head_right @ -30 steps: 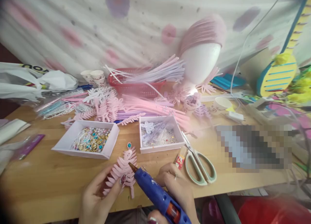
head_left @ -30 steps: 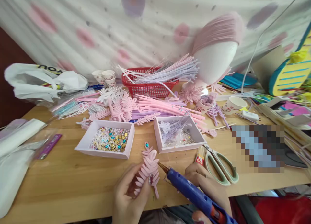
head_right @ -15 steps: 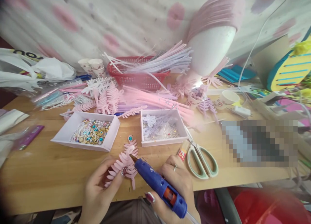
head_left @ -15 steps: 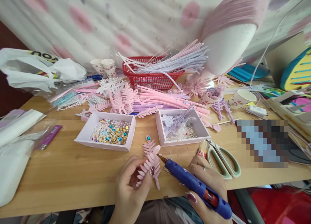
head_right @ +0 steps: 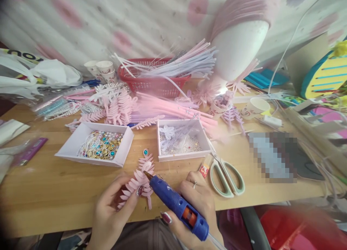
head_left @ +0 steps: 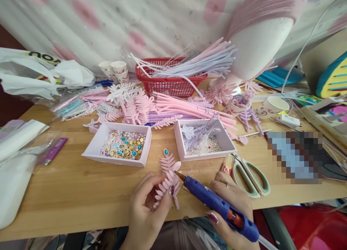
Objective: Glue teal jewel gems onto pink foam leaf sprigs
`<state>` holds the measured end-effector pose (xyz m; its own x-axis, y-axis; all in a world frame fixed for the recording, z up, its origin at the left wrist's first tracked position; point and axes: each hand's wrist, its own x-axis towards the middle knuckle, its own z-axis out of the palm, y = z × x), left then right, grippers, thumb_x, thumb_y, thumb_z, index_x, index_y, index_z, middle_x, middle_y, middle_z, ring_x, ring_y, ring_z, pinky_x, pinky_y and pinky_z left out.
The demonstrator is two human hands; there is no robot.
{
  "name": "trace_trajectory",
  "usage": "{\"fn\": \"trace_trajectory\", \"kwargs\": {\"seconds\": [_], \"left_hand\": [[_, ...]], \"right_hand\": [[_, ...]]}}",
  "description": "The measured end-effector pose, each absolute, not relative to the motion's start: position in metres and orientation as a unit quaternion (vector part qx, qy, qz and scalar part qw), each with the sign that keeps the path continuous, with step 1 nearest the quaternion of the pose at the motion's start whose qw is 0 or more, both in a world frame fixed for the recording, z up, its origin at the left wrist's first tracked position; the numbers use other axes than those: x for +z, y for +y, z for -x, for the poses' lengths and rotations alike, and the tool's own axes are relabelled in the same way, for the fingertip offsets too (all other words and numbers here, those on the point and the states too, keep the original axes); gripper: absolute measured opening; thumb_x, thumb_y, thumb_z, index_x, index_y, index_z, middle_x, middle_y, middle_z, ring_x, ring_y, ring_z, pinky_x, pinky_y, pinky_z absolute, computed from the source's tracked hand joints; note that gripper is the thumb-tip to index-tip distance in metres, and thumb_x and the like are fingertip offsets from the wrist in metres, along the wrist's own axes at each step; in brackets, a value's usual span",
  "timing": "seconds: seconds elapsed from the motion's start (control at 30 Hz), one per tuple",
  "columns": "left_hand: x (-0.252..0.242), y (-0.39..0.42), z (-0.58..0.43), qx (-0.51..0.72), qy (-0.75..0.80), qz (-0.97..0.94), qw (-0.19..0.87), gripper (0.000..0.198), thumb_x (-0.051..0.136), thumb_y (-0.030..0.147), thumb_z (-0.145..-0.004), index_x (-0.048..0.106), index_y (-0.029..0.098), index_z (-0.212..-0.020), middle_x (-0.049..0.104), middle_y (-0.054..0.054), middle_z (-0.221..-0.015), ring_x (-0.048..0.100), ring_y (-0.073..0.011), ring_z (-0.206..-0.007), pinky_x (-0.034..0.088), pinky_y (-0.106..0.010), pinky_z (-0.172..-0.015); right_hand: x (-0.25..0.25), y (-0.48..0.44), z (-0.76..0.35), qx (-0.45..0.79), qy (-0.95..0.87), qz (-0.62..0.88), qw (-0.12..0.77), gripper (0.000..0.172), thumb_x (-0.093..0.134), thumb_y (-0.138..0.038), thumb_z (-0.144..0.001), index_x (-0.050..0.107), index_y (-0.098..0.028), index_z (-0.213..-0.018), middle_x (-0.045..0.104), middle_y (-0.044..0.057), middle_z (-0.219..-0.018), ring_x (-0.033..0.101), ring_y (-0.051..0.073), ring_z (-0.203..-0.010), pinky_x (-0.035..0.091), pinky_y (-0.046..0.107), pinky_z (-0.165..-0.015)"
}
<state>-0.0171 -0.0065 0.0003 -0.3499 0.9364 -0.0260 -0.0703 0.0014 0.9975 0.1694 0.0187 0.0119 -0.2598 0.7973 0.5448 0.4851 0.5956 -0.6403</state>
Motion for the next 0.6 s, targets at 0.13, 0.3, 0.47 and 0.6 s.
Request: {"fn": "trace_trajectory", "kwargs": {"seconds": [0.13, 0.3, 0.47, 0.6], "left_hand": [[0.0013, -0.0061, 0.019, 0.584, 0.573, -0.389, 0.422, 0.003, 0.076, 0.023, -0.081, 0.078, 0.021, -0.082, 0.062, 0.003, -0.077, 0.06, -0.01, -0.064, 0.048, -0.016, -0.058], [0.0023, -0.0059, 0.022, 0.556, 0.586, -0.405, 0.429, 0.014, 0.078, 0.03, -0.08, 0.076, 0.018, -0.084, 0.063, 0.001, -0.078, 0.061, -0.0127, -0.064, 0.051, -0.019, -0.059], [0.0021, -0.0065, 0.021, 0.563, 0.587, -0.395, 0.427, 0.012, 0.079, 0.03, -0.079, 0.077, 0.019, -0.084, 0.065, 0.0, -0.079, 0.062, -0.0128, -0.065, 0.052, -0.019, -0.06], [-0.0016, -0.0077, 0.0211, 0.568, 0.593, -0.385, 0.421, 0.016, 0.081, 0.031, -0.078, 0.078, 0.018, -0.087, 0.067, -0.001, -0.081, 0.064, -0.0143, -0.068, 0.054, -0.02, -0.061]], "right_hand": [[0.0106, 0.018, -0.1709, 0.18, -0.77, 0.419, 0.446, 0.049, 0.049, -0.058, -0.106, 0.048, -0.022, -0.074, 0.043, -0.004, -0.061, 0.044, 0.013, -0.059, 0.032, 0.029, -0.054], [0.0095, 0.0176, -0.171, 0.18, -0.766, 0.413, 0.458, 0.049, 0.049, -0.057, -0.106, 0.049, -0.022, -0.073, 0.044, -0.004, -0.059, 0.044, 0.014, -0.057, 0.032, 0.031, -0.055], [0.0094, 0.0176, -0.1715, 0.187, -0.762, 0.416, 0.461, 0.048, 0.05, -0.055, -0.106, 0.051, -0.022, -0.072, 0.045, -0.003, -0.059, 0.044, 0.015, -0.057, 0.032, 0.032, -0.055], [0.0121, 0.0168, -0.1726, 0.193, -0.766, 0.407, 0.458, 0.047, 0.051, -0.056, -0.105, 0.053, -0.021, -0.075, 0.046, -0.002, -0.06, 0.046, 0.015, -0.058, 0.033, 0.031, -0.053]]}}
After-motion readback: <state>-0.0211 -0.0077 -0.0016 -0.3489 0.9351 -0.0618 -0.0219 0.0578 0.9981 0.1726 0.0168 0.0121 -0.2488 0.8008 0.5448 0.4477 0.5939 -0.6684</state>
